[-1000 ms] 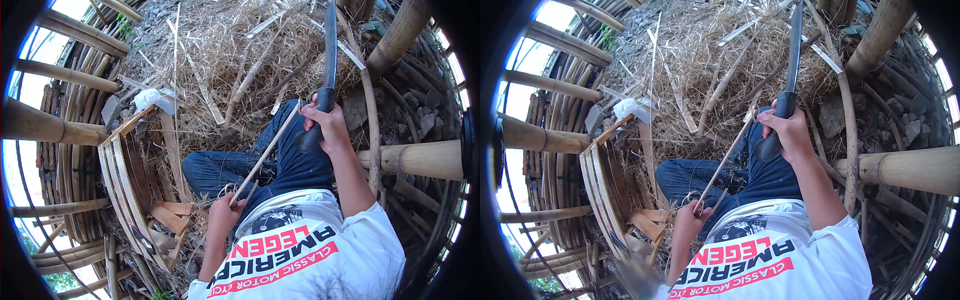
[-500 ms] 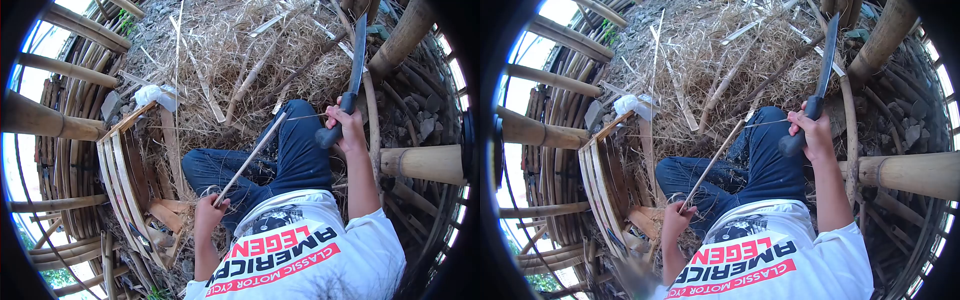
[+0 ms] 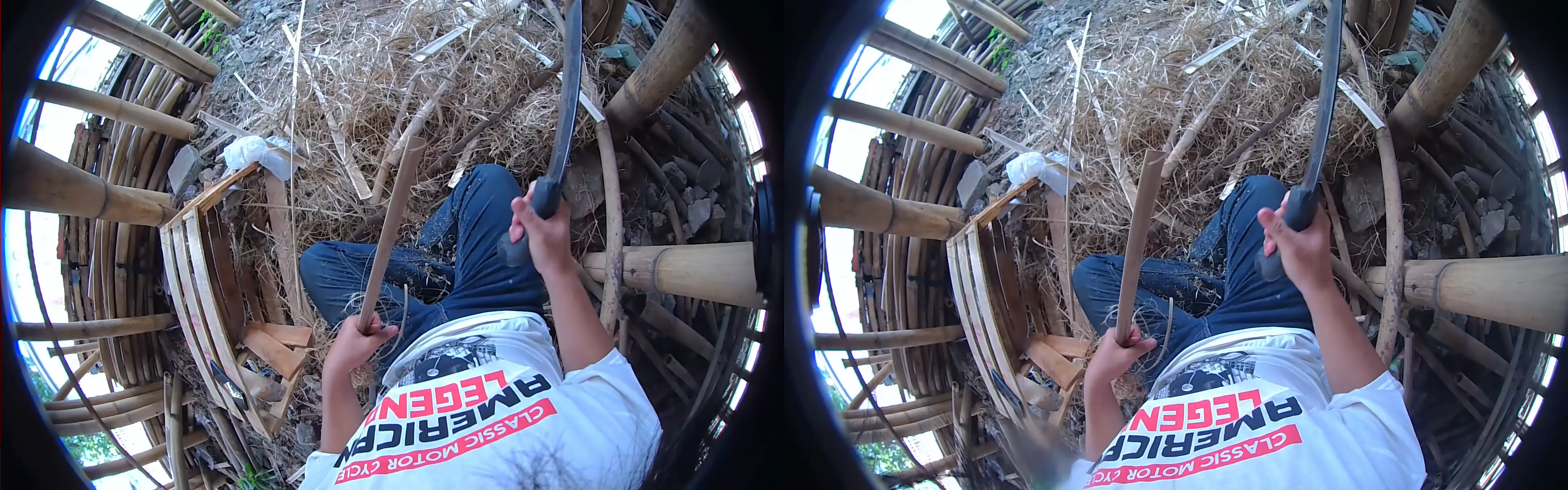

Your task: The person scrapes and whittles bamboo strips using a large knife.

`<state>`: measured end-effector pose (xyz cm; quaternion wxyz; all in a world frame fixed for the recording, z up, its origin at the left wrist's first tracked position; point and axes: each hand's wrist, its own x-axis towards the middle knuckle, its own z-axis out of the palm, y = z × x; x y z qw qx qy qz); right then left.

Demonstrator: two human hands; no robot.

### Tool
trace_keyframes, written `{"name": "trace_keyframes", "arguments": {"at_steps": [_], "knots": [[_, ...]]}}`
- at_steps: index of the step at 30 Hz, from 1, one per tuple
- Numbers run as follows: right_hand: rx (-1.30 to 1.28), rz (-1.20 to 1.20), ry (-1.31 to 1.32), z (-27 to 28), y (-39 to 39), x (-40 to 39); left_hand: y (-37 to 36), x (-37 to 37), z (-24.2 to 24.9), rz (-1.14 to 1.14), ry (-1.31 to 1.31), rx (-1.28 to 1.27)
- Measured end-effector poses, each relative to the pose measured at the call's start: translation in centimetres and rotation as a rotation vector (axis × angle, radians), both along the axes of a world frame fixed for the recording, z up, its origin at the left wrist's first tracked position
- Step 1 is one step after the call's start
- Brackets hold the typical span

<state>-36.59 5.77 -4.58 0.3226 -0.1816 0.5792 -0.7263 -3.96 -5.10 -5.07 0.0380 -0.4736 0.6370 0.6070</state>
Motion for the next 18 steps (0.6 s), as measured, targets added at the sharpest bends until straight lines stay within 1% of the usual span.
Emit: {"name": "trace_keyframes", "arguments": {"at_steps": [1, 2, 4, 5, 6, 8, 10, 12, 13, 15, 16, 18], "knots": [[0.025, 0.008, 0.065, 0.0, 0.1, 0.6, 0.1, -0.4, 0.2, 0.03, -0.004, 0.062], [0.027, 0.009, 0.063, -0.3, 0.4, 0.9, 0.3, -0.8, 0.4, 0.06, -0.009, 0.123], [0.073, 0.063, 0.359, -1.2, 0.7, 1.1, 0.3, -0.9, 0.3, 0.068, -0.019, 0.162], [0.11, 0.055, 0.557, -1.3, 0.7, 0.8, 0.4, -0.8, -0.2, 0.034, -0.01, 0.15], [0.109, 0.052, 0.558, -0.7, 0.5, 0.7, 0.4, -0.7, -0.5, 0.0, 0.0, 0.136], [0.145, 0.154, 0.893, 1.3, -0.2, 1.0, 0.5, -1.0, -0.2, -0.02, 0.019, 0.152], [0.165, 0.171, 0.916, 1.5, -0.8, 1.2, 0.5, -1.0, -0.1, -0.04, 0.037, 0.167], [0.211, 0.242, 1.068, 1.4, -1.2, 1.1, 0.7, -0.9, -0.1, -0.107, 0.017, 0.193], [0.207, 0.241, 1.069, 1.5, -1.3, 1.0, 0.9, -0.9, -0.1, -0.097, 0.075, 0.204], [0.301, 0.232, 1.106, 1.8, -1.5, 0.8, 1.0, -1.1, 0.7, -0.127, 0.079, 0.162], [0.299, 0.234, 1.107, 2.0, -1.5, 0.7, 1.2, -1.5, 1.2, -0.162, 0.084, 0.124], [0.391, 0.194, 1.177, 2.4, -1.4, 0.4, 2.0, -2.0, 1.4, -0.13, 0.075, 0.112]]}}
